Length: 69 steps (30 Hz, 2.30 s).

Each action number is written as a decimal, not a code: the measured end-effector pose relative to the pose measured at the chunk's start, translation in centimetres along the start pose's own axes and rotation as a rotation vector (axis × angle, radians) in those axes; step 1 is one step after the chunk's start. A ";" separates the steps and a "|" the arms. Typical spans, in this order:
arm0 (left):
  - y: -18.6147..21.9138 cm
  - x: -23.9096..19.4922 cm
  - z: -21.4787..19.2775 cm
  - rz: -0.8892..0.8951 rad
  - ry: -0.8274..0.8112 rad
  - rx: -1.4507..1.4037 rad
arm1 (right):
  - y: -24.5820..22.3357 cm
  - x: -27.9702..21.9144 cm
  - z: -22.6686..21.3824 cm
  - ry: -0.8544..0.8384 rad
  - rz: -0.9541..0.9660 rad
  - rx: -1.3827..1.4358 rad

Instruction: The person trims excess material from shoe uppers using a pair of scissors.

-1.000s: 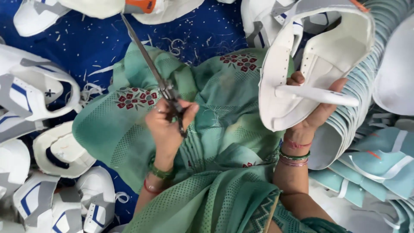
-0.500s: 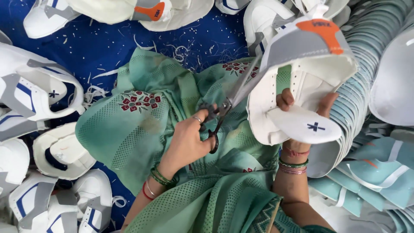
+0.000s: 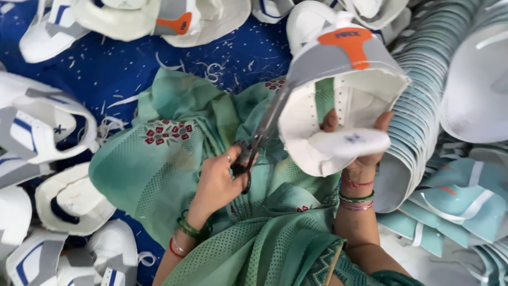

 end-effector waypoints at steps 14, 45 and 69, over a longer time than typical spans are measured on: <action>-3.0 -1.6 5.1 -0.088 -0.251 -1.001 | 0.1 0.5 -1.8 0.080 -0.082 -0.098; 1.4 0.5 -3.3 0.042 0.124 -0.425 | 3.7 2.1 2.4 0.004 0.046 -0.141; -3.2 -4.7 3.1 -0.172 -0.019 -0.212 | 1.8 1.4 2.9 0.023 -0.092 -0.334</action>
Point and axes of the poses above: each hand's wrist, its own x-axis towards the middle knuckle, its own z-axis out of the palm, y = z × x, the point moved 8 cm from there along x, towards the middle knuckle, and after that the axes turned 15 degrees about x, right-handed, at the moved point
